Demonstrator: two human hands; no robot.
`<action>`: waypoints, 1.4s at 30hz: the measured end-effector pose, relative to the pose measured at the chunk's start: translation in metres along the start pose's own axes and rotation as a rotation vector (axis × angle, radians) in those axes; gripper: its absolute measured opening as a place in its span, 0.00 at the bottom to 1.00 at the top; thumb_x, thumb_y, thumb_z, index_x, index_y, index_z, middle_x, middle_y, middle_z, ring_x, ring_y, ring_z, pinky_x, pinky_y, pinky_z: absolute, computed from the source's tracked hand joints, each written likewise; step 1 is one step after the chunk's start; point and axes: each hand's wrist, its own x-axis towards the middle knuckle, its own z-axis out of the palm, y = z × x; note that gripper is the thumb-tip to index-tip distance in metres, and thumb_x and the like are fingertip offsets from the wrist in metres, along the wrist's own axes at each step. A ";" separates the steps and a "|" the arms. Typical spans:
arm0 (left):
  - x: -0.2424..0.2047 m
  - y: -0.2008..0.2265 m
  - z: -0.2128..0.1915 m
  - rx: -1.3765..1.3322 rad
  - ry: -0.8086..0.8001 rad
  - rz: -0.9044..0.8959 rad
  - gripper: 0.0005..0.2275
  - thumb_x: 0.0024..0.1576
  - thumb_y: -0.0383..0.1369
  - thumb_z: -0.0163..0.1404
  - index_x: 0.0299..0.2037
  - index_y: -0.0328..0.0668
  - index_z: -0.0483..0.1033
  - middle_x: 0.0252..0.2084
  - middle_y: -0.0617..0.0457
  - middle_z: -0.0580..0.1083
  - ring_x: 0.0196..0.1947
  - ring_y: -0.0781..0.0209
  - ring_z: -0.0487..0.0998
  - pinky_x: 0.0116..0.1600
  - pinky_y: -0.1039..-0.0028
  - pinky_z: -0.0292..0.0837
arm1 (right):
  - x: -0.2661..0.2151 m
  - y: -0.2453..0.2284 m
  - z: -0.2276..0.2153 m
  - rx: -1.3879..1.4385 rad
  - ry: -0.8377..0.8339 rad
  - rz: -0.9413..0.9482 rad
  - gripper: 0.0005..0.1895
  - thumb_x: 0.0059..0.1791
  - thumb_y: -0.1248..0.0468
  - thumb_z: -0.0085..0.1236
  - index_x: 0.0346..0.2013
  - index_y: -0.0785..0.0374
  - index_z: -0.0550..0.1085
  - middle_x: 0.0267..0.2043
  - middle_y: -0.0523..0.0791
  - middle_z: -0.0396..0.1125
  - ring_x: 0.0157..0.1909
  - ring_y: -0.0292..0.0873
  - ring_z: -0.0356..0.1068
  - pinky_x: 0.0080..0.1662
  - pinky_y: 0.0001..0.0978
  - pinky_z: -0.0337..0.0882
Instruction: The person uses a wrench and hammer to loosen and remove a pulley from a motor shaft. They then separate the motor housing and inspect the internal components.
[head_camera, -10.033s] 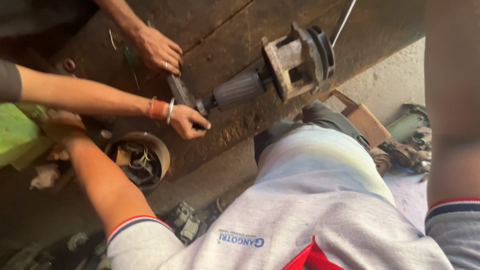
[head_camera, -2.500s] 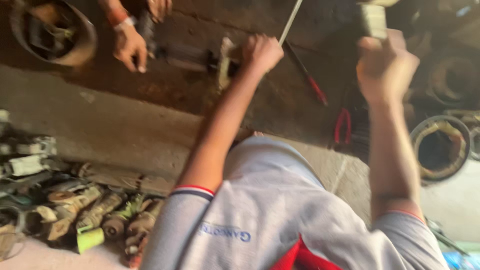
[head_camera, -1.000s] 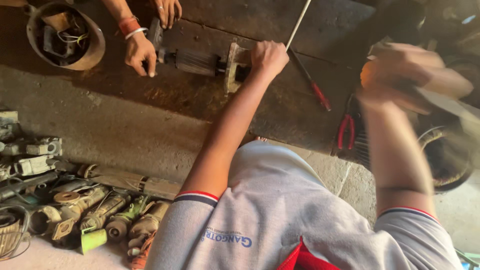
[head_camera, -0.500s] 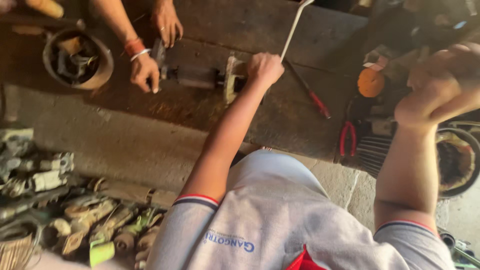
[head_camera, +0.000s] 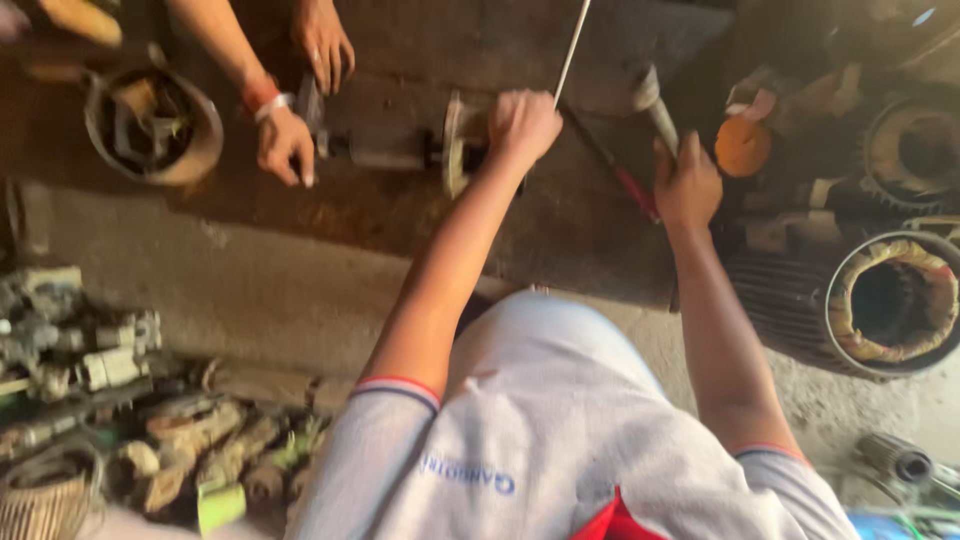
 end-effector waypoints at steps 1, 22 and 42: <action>0.006 0.000 -0.012 0.023 0.003 0.007 0.11 0.55 0.38 0.51 0.30 0.43 0.84 0.33 0.40 0.80 0.37 0.45 0.83 0.45 0.56 0.77 | 0.004 0.008 0.006 -0.043 0.040 -0.017 0.15 0.56 0.56 0.62 0.50 0.61 0.72 0.36 0.51 0.72 0.37 0.60 0.73 0.35 0.53 0.70; -0.129 0.075 -0.051 -0.172 -0.189 0.466 0.20 0.54 0.49 0.53 0.42 0.39 0.77 0.41 0.43 0.78 0.42 0.44 0.78 0.47 0.54 0.71 | 0.002 -0.063 -0.032 0.976 -0.362 0.598 0.20 0.60 0.50 0.46 0.52 0.65 0.70 0.29 0.41 0.65 0.25 0.34 0.58 0.25 0.24 0.56; -0.201 -0.196 0.001 -1.834 0.412 -0.852 0.31 0.56 0.51 0.56 0.65 0.45 0.65 0.55 0.49 0.72 0.49 0.57 0.76 0.53 0.64 0.73 | -0.009 -0.031 0.018 -0.028 -0.227 -0.426 0.33 0.57 0.56 0.62 0.72 0.68 0.63 0.77 0.57 0.54 0.79 0.63 0.49 0.74 0.57 0.52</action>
